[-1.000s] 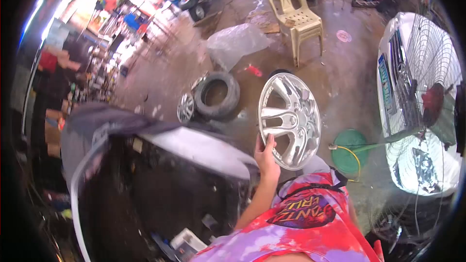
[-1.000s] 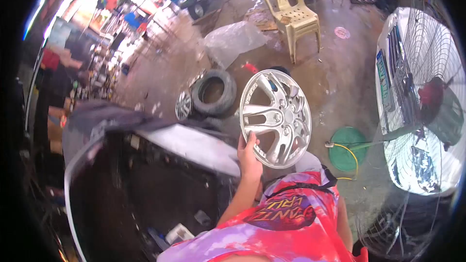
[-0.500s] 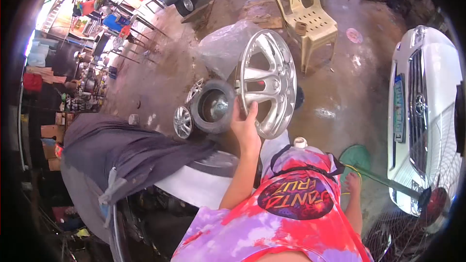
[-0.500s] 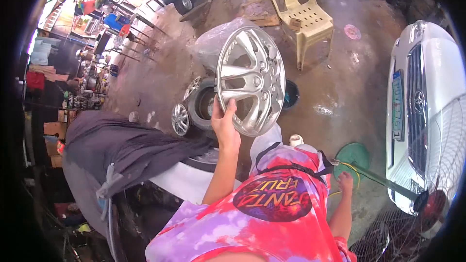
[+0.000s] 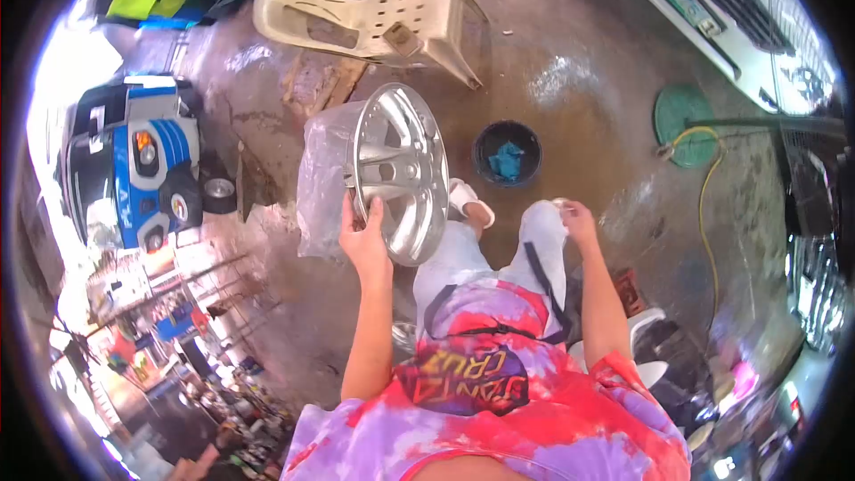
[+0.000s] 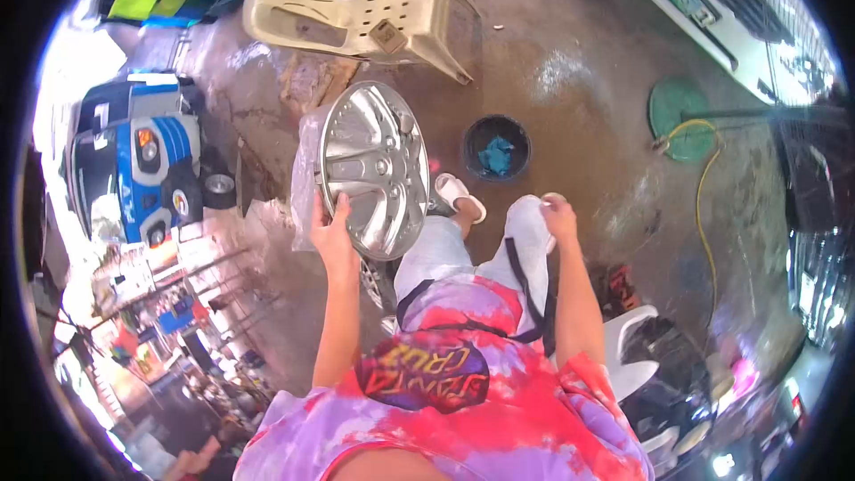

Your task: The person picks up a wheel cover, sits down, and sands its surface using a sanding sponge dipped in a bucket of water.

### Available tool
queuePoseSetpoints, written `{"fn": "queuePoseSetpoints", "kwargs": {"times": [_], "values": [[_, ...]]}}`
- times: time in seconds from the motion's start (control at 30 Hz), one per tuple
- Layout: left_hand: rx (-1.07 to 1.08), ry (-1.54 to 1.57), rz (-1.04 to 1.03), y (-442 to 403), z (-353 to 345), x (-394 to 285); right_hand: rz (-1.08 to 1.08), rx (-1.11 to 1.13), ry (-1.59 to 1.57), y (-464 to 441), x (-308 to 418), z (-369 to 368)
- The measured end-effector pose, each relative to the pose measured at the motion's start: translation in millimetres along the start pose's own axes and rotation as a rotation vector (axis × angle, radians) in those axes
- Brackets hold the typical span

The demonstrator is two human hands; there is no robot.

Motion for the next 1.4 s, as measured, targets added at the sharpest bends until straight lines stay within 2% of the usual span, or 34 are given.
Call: {"fn": "queuePoseSetpoints", "kwargs": {"times": [0.13, 0.23, 0.3, 0.33, 0.4, 0.47, 0.57, 0.63, 0.7, 0.73, 0.8, 0.83, 0.87, 0.93, 1.0, 1.07, 1.17, 1.2, 1.23, 1.27, 1.3, 1.33, 1.37, 1.4], "values": [[0.117, -0.123, -0.045, -41.5, -4.3, 14.7, -0.066, 0.022, 0.470, 63.2, -27.0, -92.4], [0.198, -0.187, -0.081, -62.1, -32.8, 26.3, -0.192, 0.194, 0.576, 112.4, -56.3, -146.5], [0.285, -0.244, -0.083, -70.2, -59.5, 41.4, -0.180, 0.358, 0.534, 154.8, -77.5, -180.2], [0.330, -0.218, -0.094, -82.7, -83.6, 56.6, -0.139, 0.336, 0.504, 172.4, -59.6, -179.2], [0.390, -0.181, -0.072, -98.0, -111.8, 99.8, -0.137, 0.038, 0.487, 199.3, -16.2, -156.7], [0.489, -0.130, -0.025, -104.8, -147.0, 142.0, -0.068, -0.242, 0.531, 214.1, -13.4, -152.7], [0.637, -0.049, 0.051, -103.6, -203.2, 173.2, -0.293, 0.029, 0.234, 228.7, -54.6, -196.5], [0.673, -0.079, 0.122, -103.4, -216.2, 186.8, -0.322, 0.618, -0.097, 251.9, -21.0, -237.6], [0.718, -0.055, 0.176, -107.8, -226.2, 195.5, -0.305, 0.791, -0.132, 240.1, 17.9, -258.4], [0.743, -0.038, 0.163, -111.8, -230.9, 198.7, -0.084, 0.846, -0.001, 225.1, 13.1, -289.0], [0.800, -0.016, 0.156, -115.9, -234.7, 208.2, -0.094, 0.613, -0.293, 164.6, 17.2, -344.7], [0.768, -0.024, 0.164, -121.0, -232.0, 211.0, -0.135, 0.398, -0.534, 136.7, 21.2, -377.9], [0.741, -0.011, 0.157, -126.5, -233.9, 210.6, -0.182, 0.445, -0.484, 125.7, 24.1, -420.9], [0.704, -0.007, 0.154, -143.6, -235.3, 205.2, -0.098, 0.501, -0.189, 109.8, 46.3, -469.9], [0.692, 0.035, 0.086, -169.5, -237.6, 198.8, 0.035, 0.736, -0.205, 103.5, 74.7, -458.2], [0.725, 0.103, 0.039, -196.7, -239.9, 201.2, 0.298, 1.137, -0.265, 131.3, 103.1, -451.2], [0.811, 0.240, -0.049, -236.7, -254.4, 211.9, 0.406, 1.089, -0.287, 81.3, 90.9, -426.5], [0.810, 0.267, -0.087, -249.0, -260.5, 218.0, 0.451, 1.202, -0.363, 51.7, 71.7, -421.6], [0.801, 0.285, -0.126, -259.0, -263.9, 224.7, 0.503, 1.203, -0.267, 3.1, 62.0, -407.0], [0.684, 0.224, -0.214, -266.5, -264.8, 233.5, 0.430, 0.929, -0.241, -53.2, 42.1, -386.3], [0.710, 0.247, -0.259, -272.5, -268.3, 243.5, 0.269, 0.580, -0.128, -112.5, 27.2, -347.0], [0.738, 0.276, -0.301, -277.2, -271.8, 253.6, 0.431, 0.106, -0.098, -160.1, 18.8, -308.4], [0.766, 0.304, -0.338, -278.7, -273.4, 263.8, 0.490, -0.090, 0.025, -199.8, -9.3, -292.4], [0.710, 0.314, -0.440, -276.4, -273.0, 272.6, 0.374, -0.101, 0.175, -240.4, -42.4, -289.3]]}}
Point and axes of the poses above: each hand's wrist, its own y-axis away from the middle knuckle, its own z-axis out of the back of the hand, x = y × z, the point moved 7 cm from there along -y, towards the middle knuckle, and after that the axes turned 5 degrees about -y, right-handed, at the moved point
